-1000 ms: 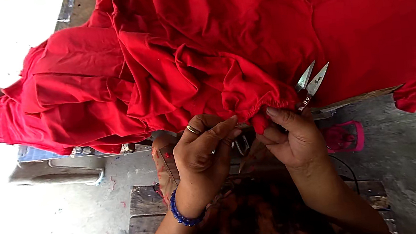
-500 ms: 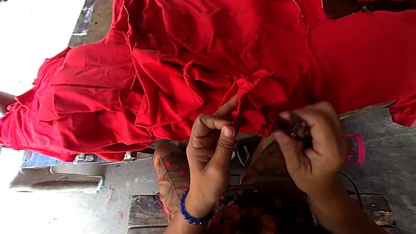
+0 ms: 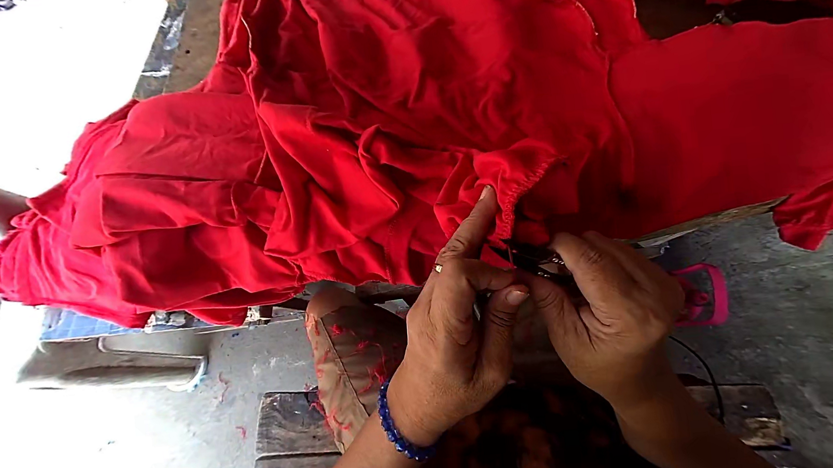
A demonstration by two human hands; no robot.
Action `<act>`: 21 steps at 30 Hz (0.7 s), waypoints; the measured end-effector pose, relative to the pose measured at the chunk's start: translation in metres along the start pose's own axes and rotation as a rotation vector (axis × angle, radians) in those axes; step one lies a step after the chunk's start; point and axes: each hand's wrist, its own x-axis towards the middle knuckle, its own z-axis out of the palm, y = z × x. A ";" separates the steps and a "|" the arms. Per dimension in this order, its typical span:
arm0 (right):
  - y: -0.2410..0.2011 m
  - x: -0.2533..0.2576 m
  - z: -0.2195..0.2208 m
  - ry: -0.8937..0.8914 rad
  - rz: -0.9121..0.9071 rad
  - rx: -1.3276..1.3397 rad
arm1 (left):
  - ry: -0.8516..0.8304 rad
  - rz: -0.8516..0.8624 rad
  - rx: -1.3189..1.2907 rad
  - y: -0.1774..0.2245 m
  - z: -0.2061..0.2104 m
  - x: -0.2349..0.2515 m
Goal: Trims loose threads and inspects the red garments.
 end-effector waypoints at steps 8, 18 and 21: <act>0.016 0.001 0.009 -0.015 0.146 0.239 | 0.106 -0.067 -0.197 -0.014 -0.006 0.002; 0.069 0.013 0.012 0.101 0.436 0.360 | 0.770 -0.196 0.303 -0.037 -0.351 0.088; 0.079 0.015 0.010 0.140 0.550 0.356 | 1.062 -0.359 0.629 -0.072 -0.482 0.039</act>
